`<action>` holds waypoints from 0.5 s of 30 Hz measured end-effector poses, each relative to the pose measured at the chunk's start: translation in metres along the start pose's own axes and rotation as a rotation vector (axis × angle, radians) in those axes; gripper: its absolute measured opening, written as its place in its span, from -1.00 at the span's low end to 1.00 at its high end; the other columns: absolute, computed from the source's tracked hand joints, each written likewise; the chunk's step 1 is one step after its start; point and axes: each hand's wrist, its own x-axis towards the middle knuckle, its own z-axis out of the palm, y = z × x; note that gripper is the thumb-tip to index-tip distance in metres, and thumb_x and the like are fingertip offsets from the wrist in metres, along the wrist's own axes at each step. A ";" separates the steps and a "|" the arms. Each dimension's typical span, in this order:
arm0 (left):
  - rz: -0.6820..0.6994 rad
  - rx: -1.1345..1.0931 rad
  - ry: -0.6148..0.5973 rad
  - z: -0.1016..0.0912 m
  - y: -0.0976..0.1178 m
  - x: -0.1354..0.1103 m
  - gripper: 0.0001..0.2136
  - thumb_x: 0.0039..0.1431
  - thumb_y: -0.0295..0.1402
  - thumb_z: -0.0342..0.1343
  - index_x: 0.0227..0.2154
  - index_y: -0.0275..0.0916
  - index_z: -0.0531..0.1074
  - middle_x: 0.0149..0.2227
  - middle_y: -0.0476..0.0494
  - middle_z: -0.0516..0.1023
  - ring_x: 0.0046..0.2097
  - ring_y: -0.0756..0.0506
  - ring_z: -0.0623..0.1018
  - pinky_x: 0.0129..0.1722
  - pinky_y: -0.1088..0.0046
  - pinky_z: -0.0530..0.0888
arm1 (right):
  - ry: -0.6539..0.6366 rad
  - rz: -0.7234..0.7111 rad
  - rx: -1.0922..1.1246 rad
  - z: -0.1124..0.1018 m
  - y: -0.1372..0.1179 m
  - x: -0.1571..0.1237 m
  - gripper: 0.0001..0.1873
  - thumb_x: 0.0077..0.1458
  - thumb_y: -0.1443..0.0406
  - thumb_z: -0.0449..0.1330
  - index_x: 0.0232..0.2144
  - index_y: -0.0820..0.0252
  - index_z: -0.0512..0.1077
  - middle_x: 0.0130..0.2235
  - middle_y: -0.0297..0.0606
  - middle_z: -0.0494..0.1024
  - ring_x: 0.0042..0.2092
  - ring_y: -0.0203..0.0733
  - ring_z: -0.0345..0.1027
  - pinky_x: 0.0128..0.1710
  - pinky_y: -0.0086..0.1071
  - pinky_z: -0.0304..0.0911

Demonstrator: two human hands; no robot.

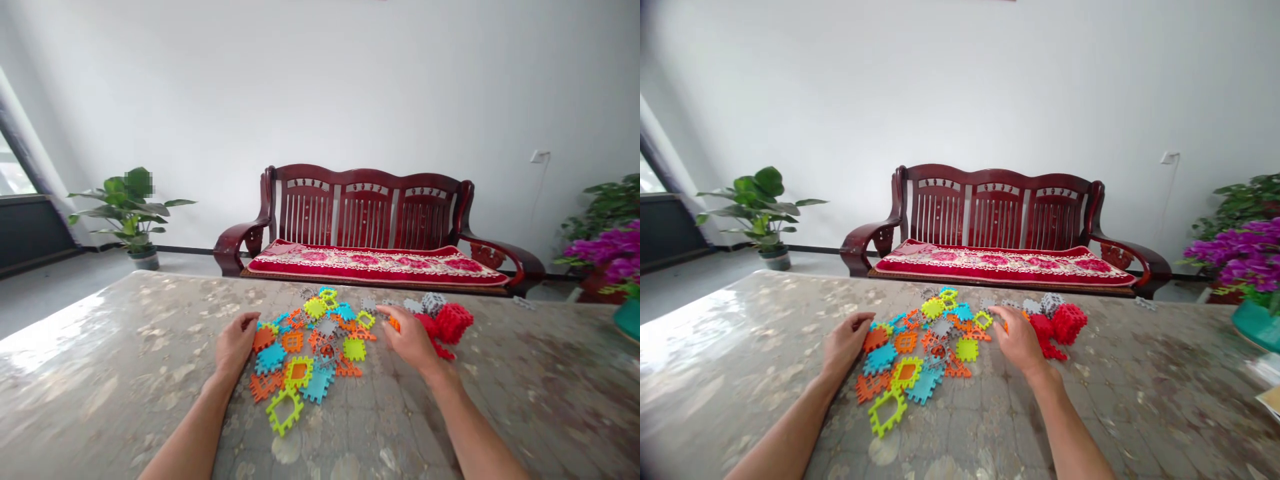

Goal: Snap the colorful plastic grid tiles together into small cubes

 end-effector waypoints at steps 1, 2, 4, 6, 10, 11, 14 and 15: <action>0.019 -0.011 -0.014 0.001 0.000 0.000 -0.71 0.12 -0.21 -0.01 -0.19 -0.14 0.54 -0.28 -0.04 0.64 -0.24 -0.09 0.59 -0.26 0.47 0.43 | -0.036 -0.024 0.006 0.008 -0.008 -0.002 -0.60 0.05 0.38 0.06 -0.06 0.07 0.47 -0.04 -0.24 0.55 0.03 -0.13 0.37 0.10 -0.18 0.25; 0.038 -0.022 -0.028 0.001 0.001 -0.001 -0.70 0.12 -0.20 -0.01 -0.19 -0.15 0.53 -0.28 -0.03 0.64 -0.24 -0.09 0.59 -0.26 0.47 0.44 | -0.074 -0.050 0.012 0.015 -0.015 -0.005 -0.60 0.06 0.39 0.06 -0.06 0.07 0.47 -0.03 -0.24 0.54 0.03 -0.13 0.37 0.10 -0.17 0.24; 0.077 -0.026 -0.060 0.001 0.004 -0.004 -0.71 0.11 -0.18 0.00 -0.21 -0.15 0.53 -0.29 -0.03 0.64 -0.24 -0.09 0.58 -0.24 0.47 0.44 | -0.136 -0.097 0.018 0.031 -0.026 -0.011 -0.61 0.06 0.42 0.06 -0.07 0.08 0.47 -0.02 -0.23 0.53 0.05 -0.13 0.34 0.12 -0.16 0.22; 0.128 0.004 -0.085 0.000 0.009 -0.007 -0.71 0.11 -0.15 0.01 -0.23 -0.13 0.54 -0.25 -0.03 0.63 -0.20 -0.10 0.57 -0.20 0.45 0.43 | -0.168 -0.127 0.013 0.044 -0.033 -0.018 -0.61 0.06 0.43 0.08 -0.06 0.09 0.47 0.00 -0.23 0.52 0.08 -0.12 0.32 0.15 -0.14 0.19; 0.357 0.120 -0.143 -0.002 0.024 -0.016 -0.75 0.13 -0.15 0.01 -0.35 -0.12 0.55 -0.24 -0.04 0.61 -0.15 -0.10 0.53 -0.12 0.42 0.38 | -0.173 -0.136 -0.007 0.059 -0.036 -0.029 -0.65 0.08 0.41 0.12 -0.07 0.09 0.47 0.02 -0.23 0.51 0.07 -0.10 0.32 0.13 -0.11 0.20; 0.418 0.157 -0.162 -0.002 0.028 -0.019 -0.76 0.13 -0.17 0.02 -0.38 -0.12 0.55 -0.27 -0.05 0.61 -0.16 -0.10 0.52 -0.11 0.41 0.37 | -0.174 -0.139 -0.006 0.061 -0.036 -0.031 -0.66 0.09 0.40 0.13 -0.08 0.08 0.48 0.01 -0.23 0.51 0.06 -0.10 0.32 0.13 -0.11 0.20; 0.531 0.295 -0.201 -0.001 0.041 -0.028 -0.79 0.09 -0.17 0.06 -0.34 -0.08 0.56 -0.26 -0.07 0.57 -0.13 -0.13 0.48 -0.10 0.36 0.32 | -0.174 -0.152 0.014 0.064 -0.032 -0.033 -0.72 0.12 0.39 0.12 -0.14 0.08 0.50 -0.04 -0.22 0.54 0.04 -0.11 0.34 0.11 -0.11 0.22; 0.548 0.346 -0.206 0.000 0.045 -0.031 -0.78 0.06 -0.14 0.09 -0.33 -0.08 0.56 -0.23 -0.09 0.56 -0.12 -0.15 0.47 -0.09 0.33 0.31 | -0.172 -0.152 0.023 0.065 -0.031 -0.033 -0.73 0.12 0.39 0.12 -0.16 0.08 0.51 -0.05 -0.22 0.54 0.02 -0.12 0.35 0.10 -0.12 0.23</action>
